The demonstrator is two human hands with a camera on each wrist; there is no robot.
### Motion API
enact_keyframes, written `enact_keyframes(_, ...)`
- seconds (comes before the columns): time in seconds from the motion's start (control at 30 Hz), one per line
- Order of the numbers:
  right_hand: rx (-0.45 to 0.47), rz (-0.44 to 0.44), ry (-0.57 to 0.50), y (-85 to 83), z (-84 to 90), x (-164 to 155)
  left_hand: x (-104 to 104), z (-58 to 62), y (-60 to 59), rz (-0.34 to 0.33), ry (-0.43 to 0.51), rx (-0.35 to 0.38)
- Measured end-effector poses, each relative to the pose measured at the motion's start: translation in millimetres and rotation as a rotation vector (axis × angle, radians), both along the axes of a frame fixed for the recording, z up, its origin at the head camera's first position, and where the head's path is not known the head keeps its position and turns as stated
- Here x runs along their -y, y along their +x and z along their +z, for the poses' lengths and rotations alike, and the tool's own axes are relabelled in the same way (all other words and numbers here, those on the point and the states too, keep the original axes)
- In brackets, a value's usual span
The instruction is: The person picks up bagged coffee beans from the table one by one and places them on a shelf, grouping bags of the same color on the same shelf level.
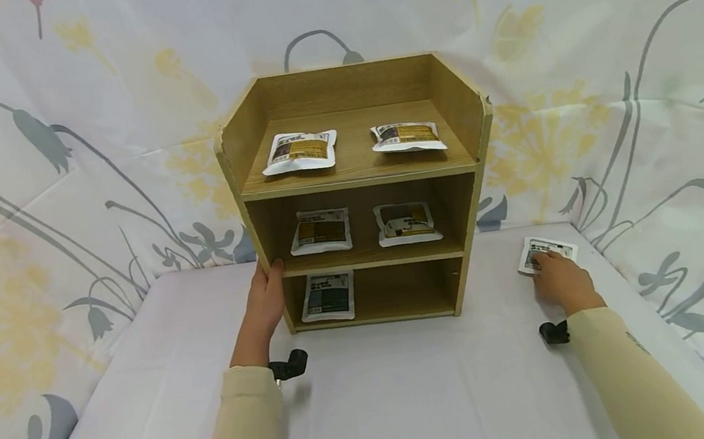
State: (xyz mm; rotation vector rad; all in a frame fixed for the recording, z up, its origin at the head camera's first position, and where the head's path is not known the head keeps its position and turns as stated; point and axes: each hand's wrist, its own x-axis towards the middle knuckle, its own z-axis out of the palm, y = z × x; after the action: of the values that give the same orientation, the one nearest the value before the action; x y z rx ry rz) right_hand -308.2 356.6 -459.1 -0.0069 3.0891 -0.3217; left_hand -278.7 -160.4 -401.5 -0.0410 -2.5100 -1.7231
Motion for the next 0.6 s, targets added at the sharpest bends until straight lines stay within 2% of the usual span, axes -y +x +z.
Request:
enact_keyframes(0.33, -0.020, 0.007, 0.044, 4.1, 6.0, 0, 0, -1.3, -2.4, 0.000, 0.001, 0.017)
enact_keyframes(0.6, -0.060, 0.033, 0.119, 15.9, 13.6, 5, -1, -0.6, -1.5, -0.001, -0.001, -0.003)
